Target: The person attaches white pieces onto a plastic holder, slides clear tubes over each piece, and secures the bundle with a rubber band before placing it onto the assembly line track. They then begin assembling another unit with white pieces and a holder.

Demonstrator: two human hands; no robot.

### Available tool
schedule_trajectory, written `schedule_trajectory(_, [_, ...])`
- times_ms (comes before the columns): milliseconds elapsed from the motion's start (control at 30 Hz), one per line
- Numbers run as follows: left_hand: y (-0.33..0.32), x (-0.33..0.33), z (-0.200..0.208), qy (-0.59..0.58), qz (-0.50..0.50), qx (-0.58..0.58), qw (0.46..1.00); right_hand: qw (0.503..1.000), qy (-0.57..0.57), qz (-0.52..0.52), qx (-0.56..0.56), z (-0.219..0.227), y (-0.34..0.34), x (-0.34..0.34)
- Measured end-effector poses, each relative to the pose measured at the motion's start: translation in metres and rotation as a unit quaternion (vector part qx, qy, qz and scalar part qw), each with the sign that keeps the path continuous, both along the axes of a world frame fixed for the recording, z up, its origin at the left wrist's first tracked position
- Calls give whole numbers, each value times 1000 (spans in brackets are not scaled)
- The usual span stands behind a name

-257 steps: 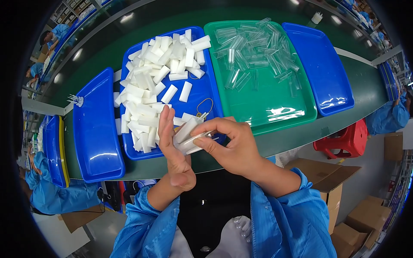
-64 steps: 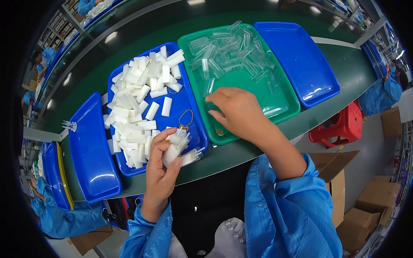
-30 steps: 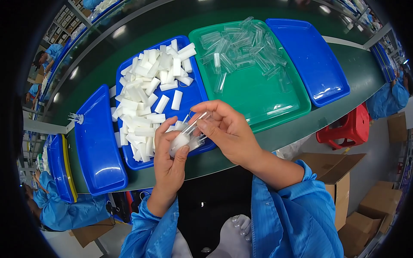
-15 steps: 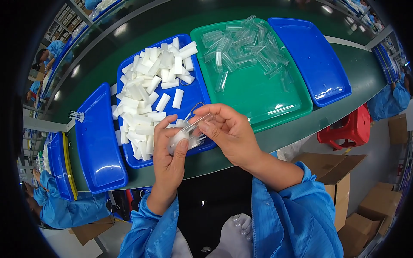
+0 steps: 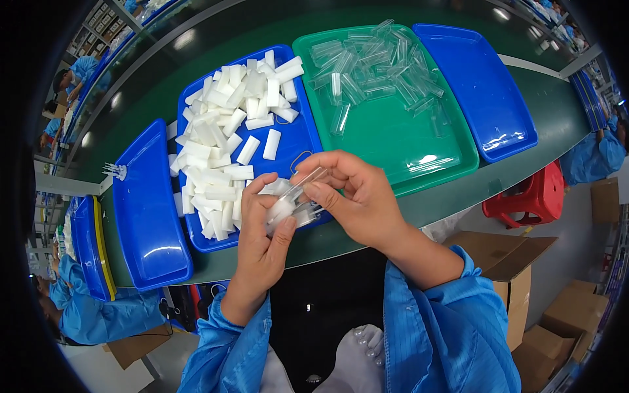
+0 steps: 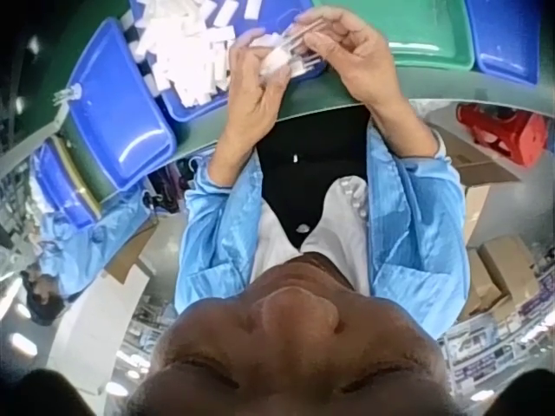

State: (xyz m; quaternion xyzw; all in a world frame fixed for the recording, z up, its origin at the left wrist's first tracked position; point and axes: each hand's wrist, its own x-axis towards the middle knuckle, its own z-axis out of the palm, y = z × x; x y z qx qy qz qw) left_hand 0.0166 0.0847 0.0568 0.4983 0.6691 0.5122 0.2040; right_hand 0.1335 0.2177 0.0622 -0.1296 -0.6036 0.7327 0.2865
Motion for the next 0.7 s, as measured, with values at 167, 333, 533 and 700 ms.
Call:
schedule_trajectory(167, [-1, -2, -3, 31, 1, -11, 999, 973, -109, -70, 194, 11, 3, 4])
schedule_trajectory(333, [0, 5, 4, 12, -2, -11, 1000, 960, -141, -56, 237, 18, 7, 10])
schedule_trajectory(533, [-2, 5, -1, 54, -24, 13, 998, 944, -160, -64, 280, 15, 7, 12])
schedule_trajectory(700, [-2, 10, -12, -54, -32, 116, 991, 956, -171, -41, 236, 13, 6, 13])
